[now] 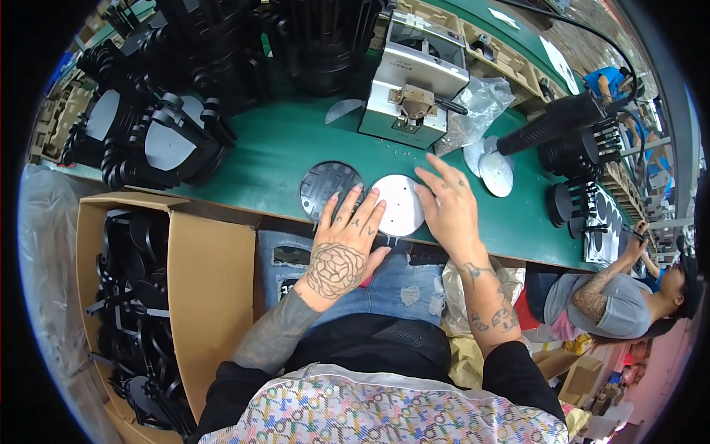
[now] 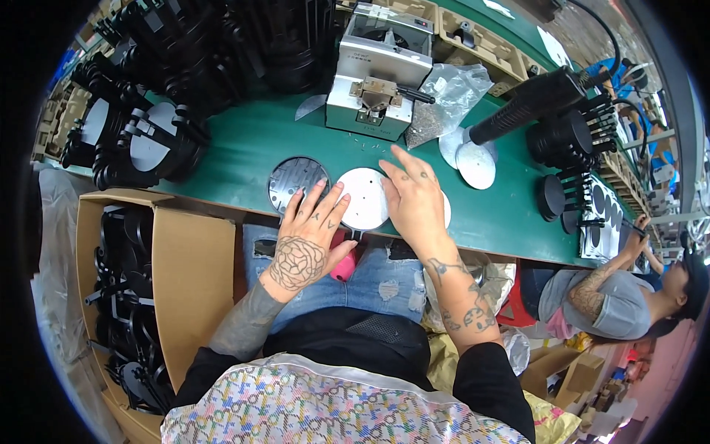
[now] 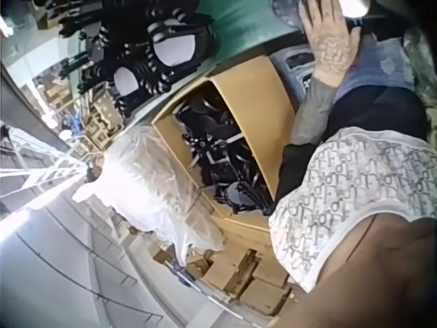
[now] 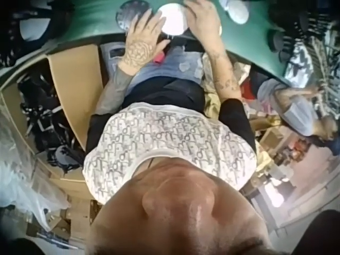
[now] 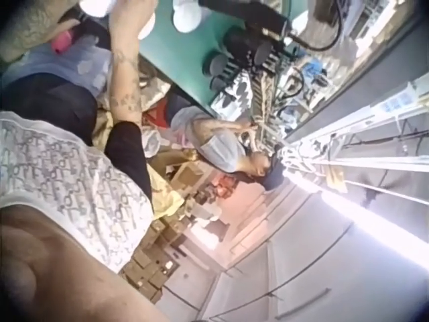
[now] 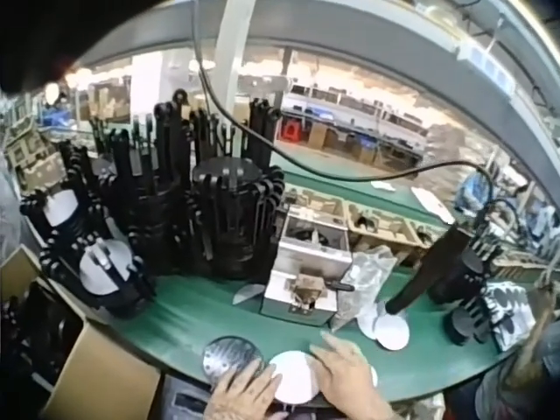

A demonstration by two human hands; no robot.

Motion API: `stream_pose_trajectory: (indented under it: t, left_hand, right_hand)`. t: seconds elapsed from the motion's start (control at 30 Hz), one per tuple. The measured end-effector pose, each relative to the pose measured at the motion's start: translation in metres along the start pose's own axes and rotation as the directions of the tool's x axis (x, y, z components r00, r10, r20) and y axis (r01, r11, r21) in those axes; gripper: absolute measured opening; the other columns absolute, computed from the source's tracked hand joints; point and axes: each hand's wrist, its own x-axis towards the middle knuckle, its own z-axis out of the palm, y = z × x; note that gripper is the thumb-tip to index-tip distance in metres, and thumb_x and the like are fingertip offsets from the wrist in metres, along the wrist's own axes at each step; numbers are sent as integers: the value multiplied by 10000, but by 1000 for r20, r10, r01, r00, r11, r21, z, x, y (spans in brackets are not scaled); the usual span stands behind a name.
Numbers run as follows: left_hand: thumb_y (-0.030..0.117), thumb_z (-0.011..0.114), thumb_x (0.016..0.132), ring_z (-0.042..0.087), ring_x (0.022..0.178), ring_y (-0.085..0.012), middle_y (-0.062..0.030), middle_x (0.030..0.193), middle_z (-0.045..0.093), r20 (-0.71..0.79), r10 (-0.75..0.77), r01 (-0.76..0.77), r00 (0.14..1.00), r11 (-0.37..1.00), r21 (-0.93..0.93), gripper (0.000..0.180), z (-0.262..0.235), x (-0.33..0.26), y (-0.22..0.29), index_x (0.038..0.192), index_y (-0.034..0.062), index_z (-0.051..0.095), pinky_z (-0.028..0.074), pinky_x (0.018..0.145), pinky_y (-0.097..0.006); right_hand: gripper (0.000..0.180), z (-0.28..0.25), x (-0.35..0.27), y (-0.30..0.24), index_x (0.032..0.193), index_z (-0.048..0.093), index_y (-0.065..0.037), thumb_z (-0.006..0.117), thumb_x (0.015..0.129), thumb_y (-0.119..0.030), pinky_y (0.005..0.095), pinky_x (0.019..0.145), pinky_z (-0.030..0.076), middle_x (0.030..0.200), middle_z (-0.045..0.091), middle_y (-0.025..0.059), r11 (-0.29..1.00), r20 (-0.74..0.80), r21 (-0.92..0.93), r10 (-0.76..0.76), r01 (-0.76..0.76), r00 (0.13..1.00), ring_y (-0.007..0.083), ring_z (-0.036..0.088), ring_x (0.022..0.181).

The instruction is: The person assembles black plastic base components with white circular covers using a pneumatic screwdriver.

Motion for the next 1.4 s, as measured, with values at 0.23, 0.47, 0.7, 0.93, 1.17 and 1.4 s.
stream_pose_trajectory:
  t: [0.23,0.47,0.7,0.93,1.17,1.4]
  left_hand:
    - [332,781,768,406,1384,-331,-135,1517,439,40,-64,62,997,997,42,800,2,0,10,1445,41,470,272,1150,-522]
    - [307,746,805,433,1364,-307,-120,1483,475,12,-67,65,998,990,128,719,7,-2,19,1436,67,499,285,1136,-508]
    - [333,771,809,436,1369,-336,-119,1465,492,57,7,-8,998,1000,30,650,-18,-2,3,1371,95,549,259,1155,-543]
    - [394,801,778,378,1386,-420,-208,1494,418,-81,-131,137,988,988,67,709,-46,-20,-54,1345,53,547,306,1136,-544]
    - [503,797,746,352,1432,-380,-176,1509,444,20,-140,139,990,989,47,829,-53,-30,-77,1370,23,536,270,1170,-540]
    - [544,781,749,376,1425,-350,-165,1491,472,-47,-124,123,991,992,-19,824,-45,-28,-81,1361,39,555,262,1179,-524]
  right_hand:
    - [320,0,-55,-17,1197,700,-68,668,884,-120,448,1037,432,1288,653,108,997,177,-68,36,-24,984,301,597,1183]
    - [361,-7,-45,0,1277,666,-92,620,923,-152,529,1149,303,1382,612,57,995,299,-101,9,22,954,298,513,1335]
    - [299,-17,-40,38,1146,704,-86,698,878,-219,478,1105,381,1247,671,110,994,95,-29,107,-104,990,306,574,1239]
    - [583,-39,-46,140,1286,643,-44,772,832,-385,437,1107,400,1397,568,207,896,-109,-270,334,-351,936,385,516,1309]
    - [441,-59,-41,127,1188,703,-37,773,834,-289,391,982,515,1242,670,185,920,26,-358,179,-158,984,335,623,1195]
    - [189,-70,-43,114,1033,750,-70,741,853,-128,346,742,568,961,750,100,895,-159,-435,32,-99,987,267,726,863]
